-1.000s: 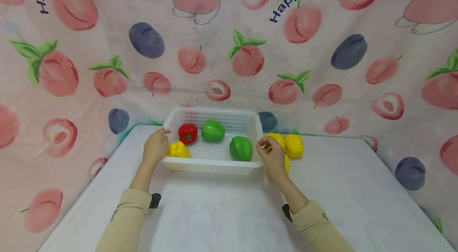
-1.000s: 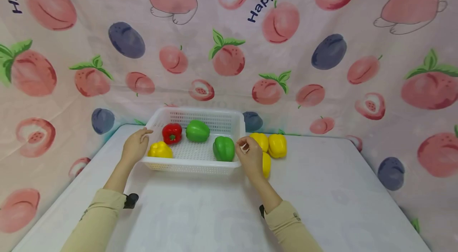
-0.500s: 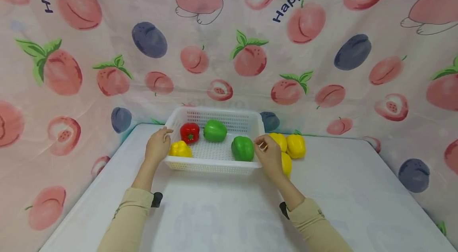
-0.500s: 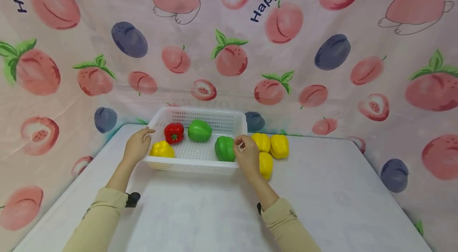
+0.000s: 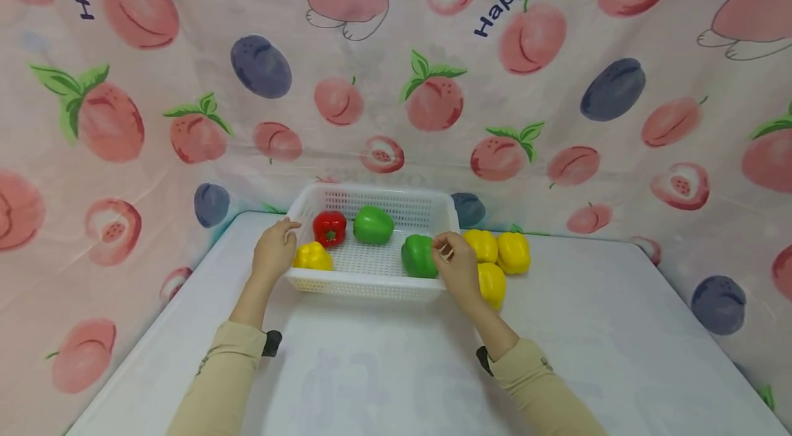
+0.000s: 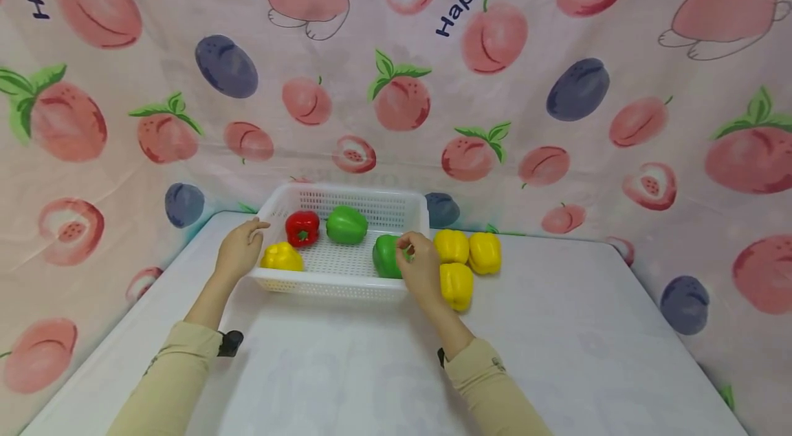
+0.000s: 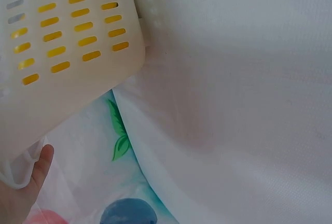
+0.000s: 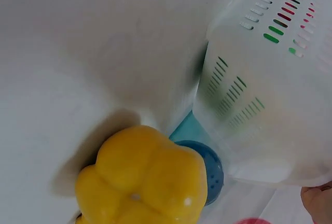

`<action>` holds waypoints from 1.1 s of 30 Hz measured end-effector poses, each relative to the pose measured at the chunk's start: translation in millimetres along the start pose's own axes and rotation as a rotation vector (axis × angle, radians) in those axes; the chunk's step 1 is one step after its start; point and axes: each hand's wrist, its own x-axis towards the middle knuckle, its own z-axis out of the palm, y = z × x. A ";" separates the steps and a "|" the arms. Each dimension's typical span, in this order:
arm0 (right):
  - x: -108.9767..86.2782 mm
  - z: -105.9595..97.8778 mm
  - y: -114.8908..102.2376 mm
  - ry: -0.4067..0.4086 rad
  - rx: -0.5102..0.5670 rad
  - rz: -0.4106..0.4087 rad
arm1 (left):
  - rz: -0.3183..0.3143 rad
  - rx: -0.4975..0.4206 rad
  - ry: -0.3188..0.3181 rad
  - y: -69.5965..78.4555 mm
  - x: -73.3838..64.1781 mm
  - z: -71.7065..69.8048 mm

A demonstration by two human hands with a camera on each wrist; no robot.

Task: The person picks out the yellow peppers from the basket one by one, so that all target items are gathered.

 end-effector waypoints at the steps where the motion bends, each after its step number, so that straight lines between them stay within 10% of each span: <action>1: 0.1 1.2 -0.6 -0.003 -0.004 -0.009 | -0.002 0.002 0.001 -0.1 0.2 0.1; 33: 16.5 30.8 -24.8 -0.093 -0.073 -0.133 | 0.004 -0.011 0.003 -1.4 0.0 0.2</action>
